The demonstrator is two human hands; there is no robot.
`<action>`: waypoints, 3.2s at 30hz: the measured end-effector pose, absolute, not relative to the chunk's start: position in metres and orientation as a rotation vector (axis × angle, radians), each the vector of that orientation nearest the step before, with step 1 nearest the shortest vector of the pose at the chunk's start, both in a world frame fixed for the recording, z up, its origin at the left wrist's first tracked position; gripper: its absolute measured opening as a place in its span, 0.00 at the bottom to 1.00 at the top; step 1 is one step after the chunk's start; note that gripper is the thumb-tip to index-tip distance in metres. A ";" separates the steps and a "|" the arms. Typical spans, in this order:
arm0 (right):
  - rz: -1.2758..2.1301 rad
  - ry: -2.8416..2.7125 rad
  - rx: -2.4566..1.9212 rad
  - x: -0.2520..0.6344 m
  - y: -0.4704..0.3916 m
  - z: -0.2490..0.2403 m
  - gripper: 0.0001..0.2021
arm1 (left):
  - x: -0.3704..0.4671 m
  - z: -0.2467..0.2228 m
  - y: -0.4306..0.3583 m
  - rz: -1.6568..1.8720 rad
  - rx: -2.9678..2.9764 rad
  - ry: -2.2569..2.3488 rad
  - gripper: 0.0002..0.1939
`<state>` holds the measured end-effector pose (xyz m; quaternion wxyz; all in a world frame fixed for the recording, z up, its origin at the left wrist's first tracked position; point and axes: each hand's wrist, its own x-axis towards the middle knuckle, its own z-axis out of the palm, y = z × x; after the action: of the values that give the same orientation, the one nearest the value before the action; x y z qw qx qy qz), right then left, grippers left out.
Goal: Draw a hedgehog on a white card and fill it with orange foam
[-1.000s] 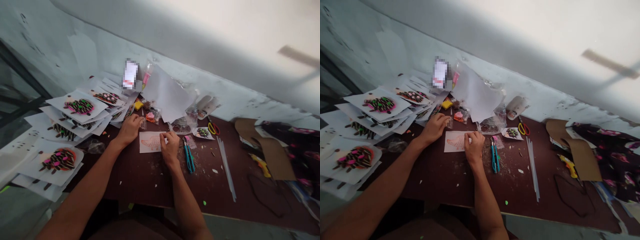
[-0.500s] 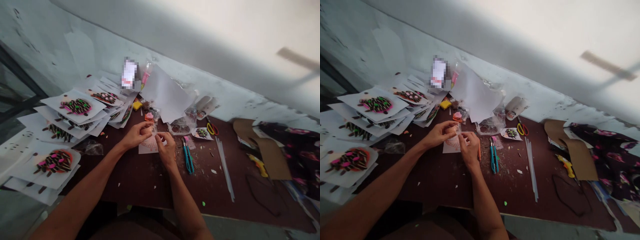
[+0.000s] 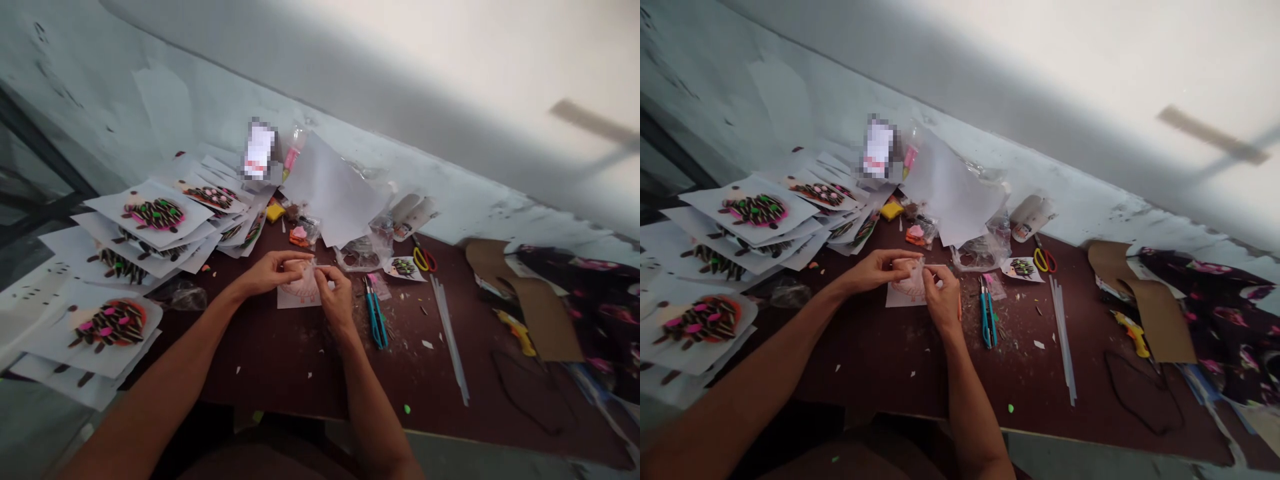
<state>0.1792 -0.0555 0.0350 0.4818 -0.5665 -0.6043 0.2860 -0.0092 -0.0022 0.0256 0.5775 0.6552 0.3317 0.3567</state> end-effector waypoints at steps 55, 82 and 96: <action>1.175 -1.316 -1.273 0.186 -0.050 0.035 0.10 | -0.003 0.026 -0.006 0.796 1.328 0.732 0.21; 1.202 -1.325 -1.303 0.175 -0.054 0.034 0.10 | -0.005 0.036 -0.008 0.764 1.232 0.771 0.22; 0.659 -1.456 -1.458 0.173 -0.058 0.029 0.04 | -0.002 0.019 -0.003 0.855 1.176 0.720 0.22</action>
<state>0.1729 -0.0576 0.0286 0.4698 -0.5950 -0.5941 0.2689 -0.0017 -0.0030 0.0187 0.6887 0.5255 0.3218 0.3822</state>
